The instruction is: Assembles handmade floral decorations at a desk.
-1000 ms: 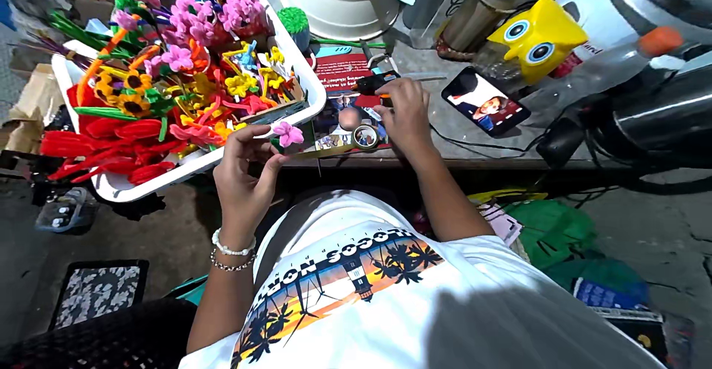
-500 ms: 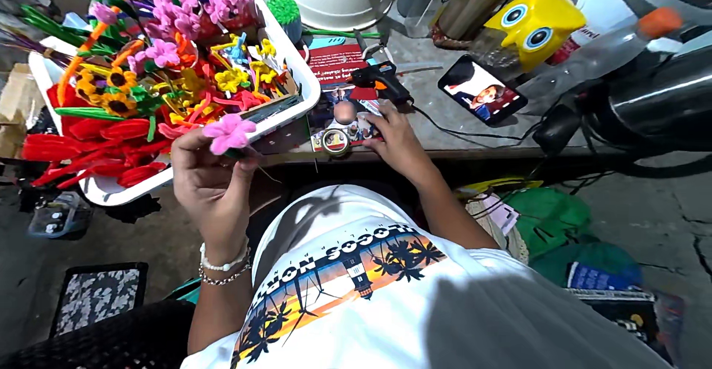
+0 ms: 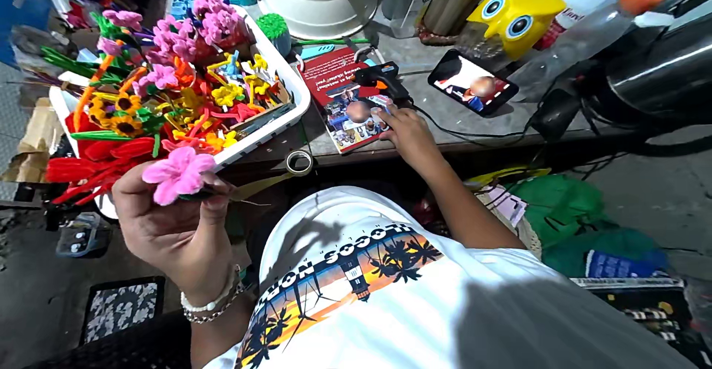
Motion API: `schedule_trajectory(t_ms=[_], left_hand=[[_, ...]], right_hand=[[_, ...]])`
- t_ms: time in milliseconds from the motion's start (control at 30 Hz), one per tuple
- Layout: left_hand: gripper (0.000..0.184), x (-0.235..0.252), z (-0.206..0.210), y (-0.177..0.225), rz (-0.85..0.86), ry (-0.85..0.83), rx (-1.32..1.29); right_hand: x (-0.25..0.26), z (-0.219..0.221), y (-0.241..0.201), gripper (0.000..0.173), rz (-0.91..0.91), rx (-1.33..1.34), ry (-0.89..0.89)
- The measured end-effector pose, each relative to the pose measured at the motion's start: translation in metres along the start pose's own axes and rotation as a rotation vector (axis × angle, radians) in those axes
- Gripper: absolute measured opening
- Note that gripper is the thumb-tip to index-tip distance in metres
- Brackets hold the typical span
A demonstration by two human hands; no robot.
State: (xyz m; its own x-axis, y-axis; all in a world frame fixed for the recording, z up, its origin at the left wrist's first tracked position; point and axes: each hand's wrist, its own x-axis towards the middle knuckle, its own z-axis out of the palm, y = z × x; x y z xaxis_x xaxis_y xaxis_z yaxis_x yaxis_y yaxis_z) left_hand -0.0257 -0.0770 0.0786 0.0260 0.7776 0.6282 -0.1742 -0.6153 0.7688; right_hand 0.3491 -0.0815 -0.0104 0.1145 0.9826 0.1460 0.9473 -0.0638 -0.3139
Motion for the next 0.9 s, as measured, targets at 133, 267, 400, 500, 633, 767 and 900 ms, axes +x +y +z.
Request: schedule_trajectory(t_ms=[133,267,400,500,633,767,900], left_hand=[[0.048,0.0,0.001,0.0,-0.02,0.027,-0.051],[0.048,0.002,0.003,-0.001,-0.029,0.033,-0.088],[0.048,0.002,0.001,-0.004,-0.032,0.047,-0.103],[0.046,0.003,0.002,-0.005,-0.034,0.048,-0.105],[0.045,0.004,0.003,-0.006,-0.032,0.061,-0.102],[0.045,0.003,0.004,-0.01,-0.04,0.064,-0.122],[0.045,0.002,0.002,-0.005,-0.019,0.069,-0.12]], right_hand=[[0.003,-0.004,0.009,0.046,0.024,-0.039,0.014],[0.014,-0.007,0.013,0.046,0.051,-0.053,-0.012],[0.028,-0.009,0.025,0.049,0.032,-0.016,-0.068],[0.032,-0.012,0.037,0.047,-0.043,0.072,-0.062],[0.025,-0.014,0.025,0.031,-0.047,0.176,0.11],[0.024,-0.006,0.018,0.037,-0.099,0.185,0.137],[0.031,-0.002,0.02,0.039,-0.064,0.223,0.091]])
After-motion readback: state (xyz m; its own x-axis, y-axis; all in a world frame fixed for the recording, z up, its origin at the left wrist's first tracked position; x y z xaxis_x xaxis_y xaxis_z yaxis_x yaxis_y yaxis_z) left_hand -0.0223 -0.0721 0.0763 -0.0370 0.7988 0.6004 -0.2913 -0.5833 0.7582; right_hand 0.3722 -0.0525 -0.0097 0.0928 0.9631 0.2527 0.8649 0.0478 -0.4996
